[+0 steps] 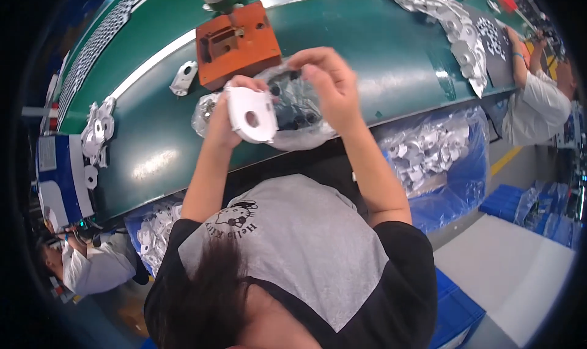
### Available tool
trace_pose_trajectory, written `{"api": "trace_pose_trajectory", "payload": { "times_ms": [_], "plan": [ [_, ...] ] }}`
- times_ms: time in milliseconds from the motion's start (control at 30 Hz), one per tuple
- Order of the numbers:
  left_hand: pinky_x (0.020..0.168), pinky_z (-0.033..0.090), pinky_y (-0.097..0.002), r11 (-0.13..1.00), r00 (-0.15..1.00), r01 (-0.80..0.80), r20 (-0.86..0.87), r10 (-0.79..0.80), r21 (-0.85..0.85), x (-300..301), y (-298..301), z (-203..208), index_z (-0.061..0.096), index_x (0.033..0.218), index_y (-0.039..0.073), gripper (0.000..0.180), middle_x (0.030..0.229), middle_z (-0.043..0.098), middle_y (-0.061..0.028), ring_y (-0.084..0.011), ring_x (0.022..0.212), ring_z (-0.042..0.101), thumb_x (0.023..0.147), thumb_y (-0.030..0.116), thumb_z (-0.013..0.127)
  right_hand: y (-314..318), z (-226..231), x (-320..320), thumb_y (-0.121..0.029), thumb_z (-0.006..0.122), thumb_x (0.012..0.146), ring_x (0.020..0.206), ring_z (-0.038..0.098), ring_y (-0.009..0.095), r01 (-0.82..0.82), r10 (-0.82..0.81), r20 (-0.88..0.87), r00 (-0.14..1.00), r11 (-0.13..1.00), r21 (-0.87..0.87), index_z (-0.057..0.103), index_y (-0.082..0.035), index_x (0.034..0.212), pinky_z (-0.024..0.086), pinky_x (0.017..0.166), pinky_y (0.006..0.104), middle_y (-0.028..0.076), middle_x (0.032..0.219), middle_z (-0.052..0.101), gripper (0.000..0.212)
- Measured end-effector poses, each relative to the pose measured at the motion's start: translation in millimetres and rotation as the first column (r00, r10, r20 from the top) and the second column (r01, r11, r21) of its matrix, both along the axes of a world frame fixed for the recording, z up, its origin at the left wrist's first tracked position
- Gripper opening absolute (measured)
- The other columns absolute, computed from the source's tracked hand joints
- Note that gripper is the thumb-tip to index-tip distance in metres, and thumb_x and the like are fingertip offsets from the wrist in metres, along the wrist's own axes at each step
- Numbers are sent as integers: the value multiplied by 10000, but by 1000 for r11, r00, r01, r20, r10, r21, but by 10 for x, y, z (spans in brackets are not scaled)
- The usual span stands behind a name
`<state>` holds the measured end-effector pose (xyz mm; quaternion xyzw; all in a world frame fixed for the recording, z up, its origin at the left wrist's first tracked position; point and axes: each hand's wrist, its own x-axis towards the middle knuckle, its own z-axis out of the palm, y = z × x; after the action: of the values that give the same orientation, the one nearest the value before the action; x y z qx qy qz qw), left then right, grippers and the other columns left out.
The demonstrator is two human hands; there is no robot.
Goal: Use a manual press machine to insert metal pins into white plastic housing components.
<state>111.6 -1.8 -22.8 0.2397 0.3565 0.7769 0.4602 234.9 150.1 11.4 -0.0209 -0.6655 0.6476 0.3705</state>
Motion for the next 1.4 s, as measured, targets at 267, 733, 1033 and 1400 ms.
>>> {"api": "trace_pose_trajectory", "payload": {
  "times_ms": [267,733,1033,1400],
  "plan": [
    [567,522,-265,1000,1000,-16,16,16,0,-179,-171,-231,487,938,49,228,1012,550,-229,-217,721,624,890,271,499,668,-644,1581,-3,436,796,676,519,157,443,-370,275,887,852,-281,560,43,867,410,638,264,113,756,591,150],
    [477,436,-282,959,965,-151,175,195,-239,-203,-188,-161,473,1116,16,314,994,551,-126,-211,765,565,901,240,428,278,-775,2182,36,434,709,710,586,146,295,-65,551,832,893,-340,573,12,769,444,658,236,86,753,609,153],
    [714,562,-429,914,943,-331,-77,322,-235,-222,-460,-47,334,1245,-2,355,1208,493,-199,-322,989,587,894,34,380,-138,580,826,-248,542,832,530,537,221,-726,703,-319,636,684,61,634,-17,840,410,493,308,154,745,630,249],
    [812,532,-486,697,727,-685,-264,634,-211,-606,-1046,-100,350,1287,-29,435,1235,436,-218,-350,1080,522,853,-48,337,-418,1232,432,-137,626,783,384,279,81,-960,937,-225,268,278,16,665,-282,1063,180,398,240,-34,498,306,318]
  ]
}}
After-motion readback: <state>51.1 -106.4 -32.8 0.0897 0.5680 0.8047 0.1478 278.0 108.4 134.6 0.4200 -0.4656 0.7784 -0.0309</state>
